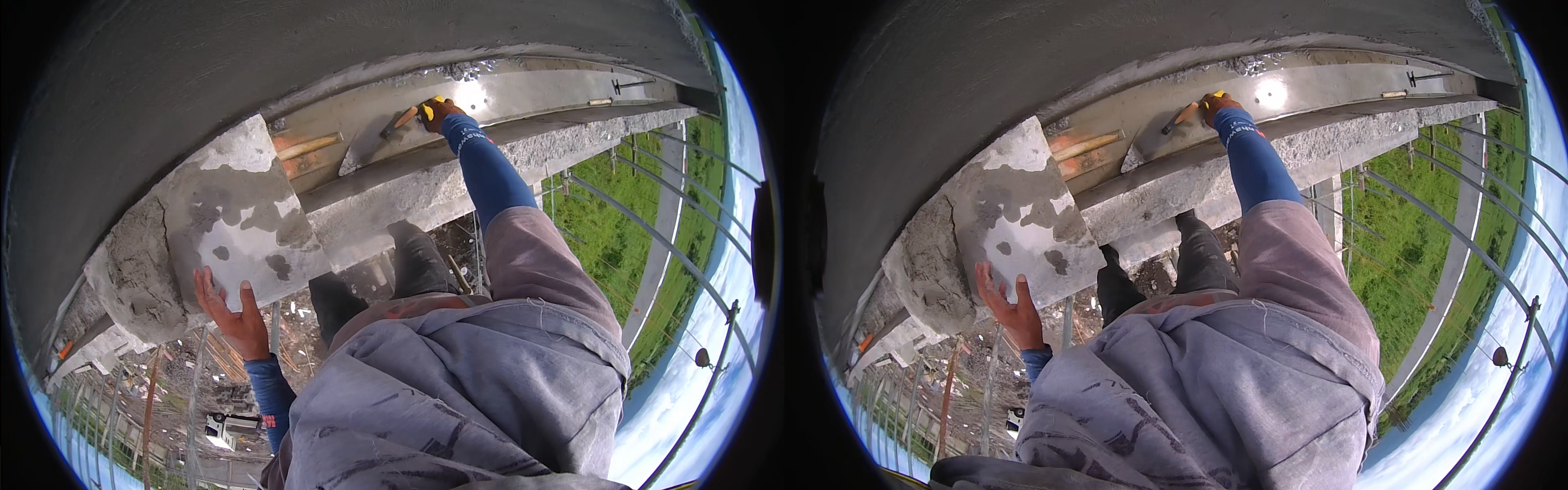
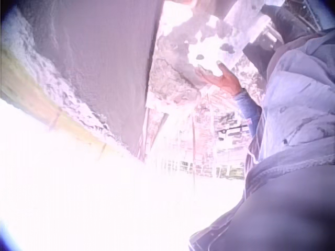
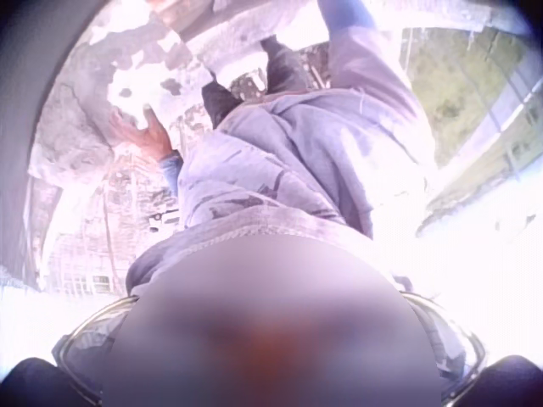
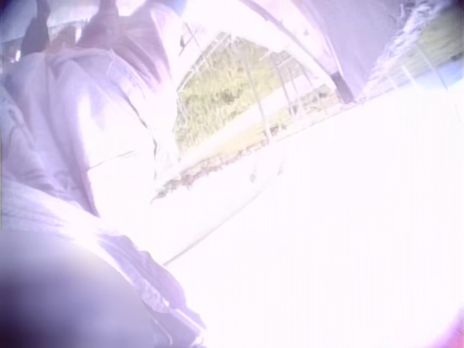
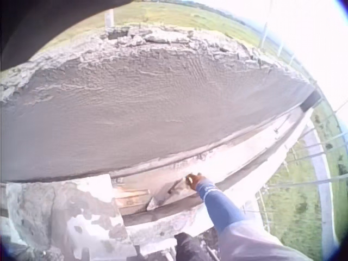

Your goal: The person scoops wet cement from a bucket with a trowel and spreads it onto a concrete surface. They repeatedly smooth the cement and use a yellow sponge to wipe the surface, working along a linear section of the structure.

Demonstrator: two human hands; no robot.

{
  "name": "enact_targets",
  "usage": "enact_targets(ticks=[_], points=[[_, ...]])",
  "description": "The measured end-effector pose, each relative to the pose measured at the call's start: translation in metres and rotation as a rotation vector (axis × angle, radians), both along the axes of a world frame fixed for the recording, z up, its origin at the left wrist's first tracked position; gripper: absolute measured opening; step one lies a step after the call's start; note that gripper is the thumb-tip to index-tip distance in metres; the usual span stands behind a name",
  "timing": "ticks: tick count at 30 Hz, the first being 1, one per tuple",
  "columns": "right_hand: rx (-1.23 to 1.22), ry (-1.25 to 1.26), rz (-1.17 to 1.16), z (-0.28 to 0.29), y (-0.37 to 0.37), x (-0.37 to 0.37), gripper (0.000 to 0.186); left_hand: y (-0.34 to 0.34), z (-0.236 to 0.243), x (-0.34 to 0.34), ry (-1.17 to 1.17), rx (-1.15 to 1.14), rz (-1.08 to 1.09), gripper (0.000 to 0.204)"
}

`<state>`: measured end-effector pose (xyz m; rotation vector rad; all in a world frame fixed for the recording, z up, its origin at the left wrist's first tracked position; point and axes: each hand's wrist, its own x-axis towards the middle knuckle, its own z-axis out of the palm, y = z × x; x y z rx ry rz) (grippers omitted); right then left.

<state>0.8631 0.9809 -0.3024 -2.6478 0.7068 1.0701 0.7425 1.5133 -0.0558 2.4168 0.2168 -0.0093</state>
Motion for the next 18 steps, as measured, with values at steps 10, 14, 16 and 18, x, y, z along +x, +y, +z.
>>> enact_targets(ticks=[10, 14, 16, 18], points=[[0.071, -0.091, -0.987, -0.142, -0.025, 0.034, 0.068, -0.203, -0.053, 0.053, 0.129, -0.297, -0.547, 0.046], [0.250, 0.005, -0.531, -0.099, -0.036, 0.047, 0.065, -0.255, -0.086, 0.085, 0.461, -0.636, -0.346, 0.054], [0.343, 0.095, -0.085, -0.048, -0.033, 0.059, 0.067, -0.277, -0.111, 0.106, 0.563, -0.669, -0.299, 0.065], [0.579, 0.022, -0.216, 0.011, -0.022, 0.058, 0.078, -0.292, -0.130, 0.121, 0.671, -0.703, -0.199, 0.080]])
